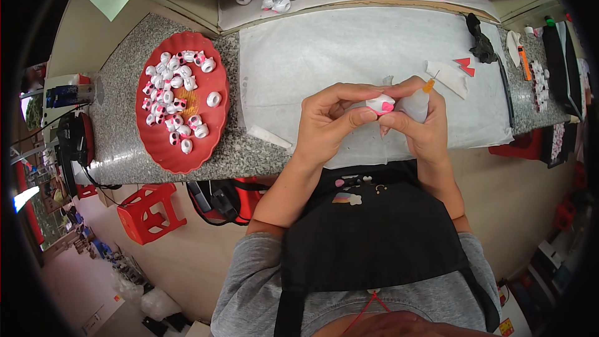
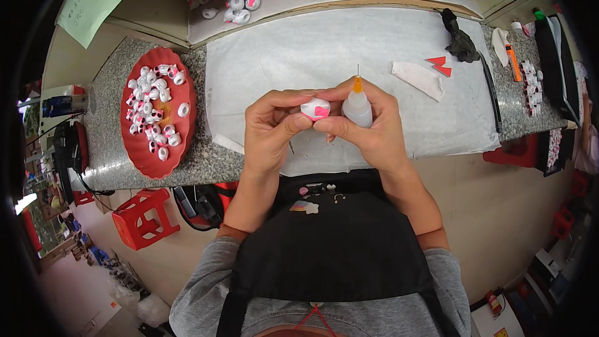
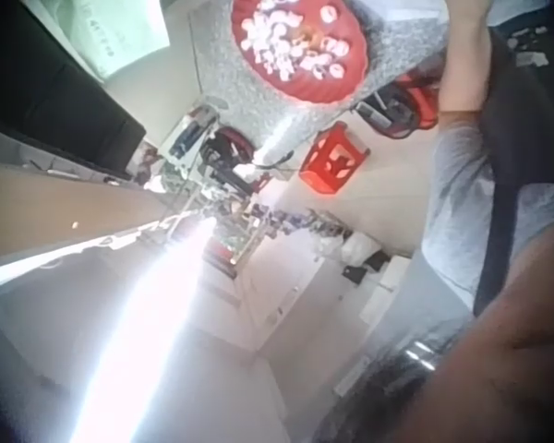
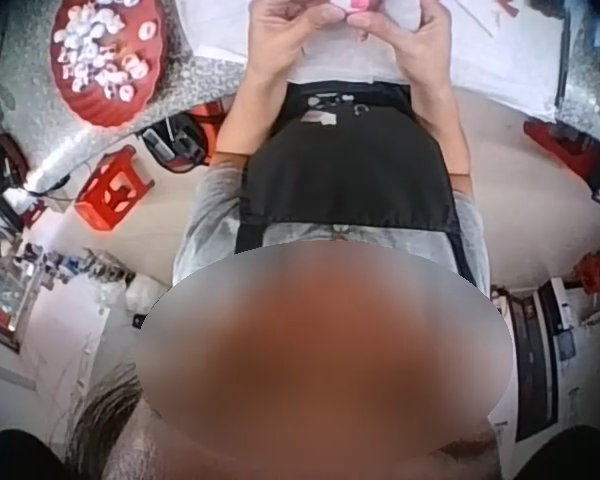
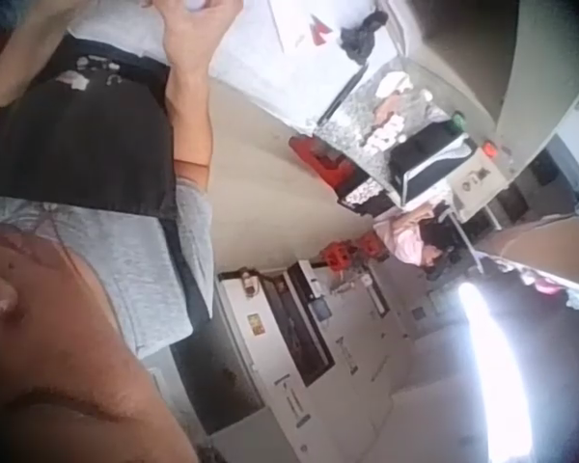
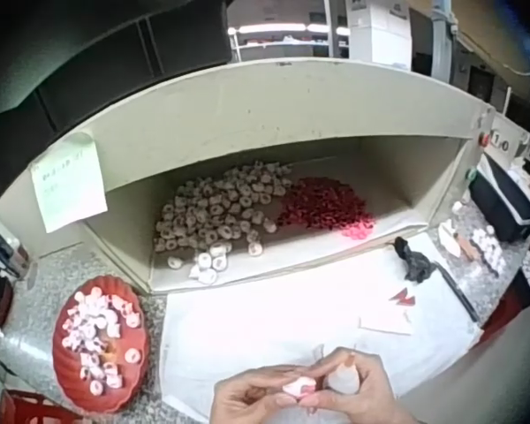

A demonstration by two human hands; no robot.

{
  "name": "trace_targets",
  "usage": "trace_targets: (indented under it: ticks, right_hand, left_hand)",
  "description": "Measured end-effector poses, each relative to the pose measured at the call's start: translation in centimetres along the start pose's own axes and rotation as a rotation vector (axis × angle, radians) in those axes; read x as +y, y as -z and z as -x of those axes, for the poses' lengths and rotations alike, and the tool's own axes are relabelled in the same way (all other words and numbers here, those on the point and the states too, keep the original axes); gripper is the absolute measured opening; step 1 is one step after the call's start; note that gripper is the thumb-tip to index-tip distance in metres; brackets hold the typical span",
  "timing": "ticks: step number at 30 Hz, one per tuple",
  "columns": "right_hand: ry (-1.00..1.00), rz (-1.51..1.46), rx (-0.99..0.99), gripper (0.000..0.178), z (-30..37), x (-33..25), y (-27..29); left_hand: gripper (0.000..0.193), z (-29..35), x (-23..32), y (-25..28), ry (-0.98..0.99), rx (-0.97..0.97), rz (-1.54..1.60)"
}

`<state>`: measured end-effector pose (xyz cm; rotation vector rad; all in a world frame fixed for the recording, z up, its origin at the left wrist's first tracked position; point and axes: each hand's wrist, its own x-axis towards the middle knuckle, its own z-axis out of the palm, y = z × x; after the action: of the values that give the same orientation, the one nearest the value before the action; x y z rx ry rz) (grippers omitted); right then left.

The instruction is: Applying glue and attaching small pink bows to white Hello Kitty heads.

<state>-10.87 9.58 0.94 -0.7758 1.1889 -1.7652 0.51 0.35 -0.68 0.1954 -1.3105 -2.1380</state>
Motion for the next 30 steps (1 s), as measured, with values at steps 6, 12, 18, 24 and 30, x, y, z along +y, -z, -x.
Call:
trace_targets:
  ticks: [6, 12, 18, 24, 30]
  right_hand:
    - [-0.031, 0.026, 0.033, 0.024, -0.1, -0.4, 0.0]
    - [-0.03, 0.005, 0.032, 0.024, -0.1, -0.5, -0.2]
    - [-0.066, -0.002, 0.043, 0.023, -0.2, -0.4, -0.1]
    - [-0.051, -0.005, 0.028, 0.023, 0.0, -0.3, -0.2]
    - [-0.06, 0.082, 0.052, 0.027, 0.0, -1.3, 0.0]
  left_hand:
    - [0.024, -0.3, 0.5, -0.8, 0.092, 0.058, 0.032]
    - [0.025, -0.1, 0.0, -0.8, -0.04, 0.059, -0.122]
    - [0.025, -0.3, 0.0, -1.0, -0.007, 0.09, -0.031]
    - [0.023, -0.1, -0.3, -0.5, 0.003, 0.033, -0.003]
    - [0.026, -0.5, -0.4, -0.5, 0.145, 0.106, 0.144]
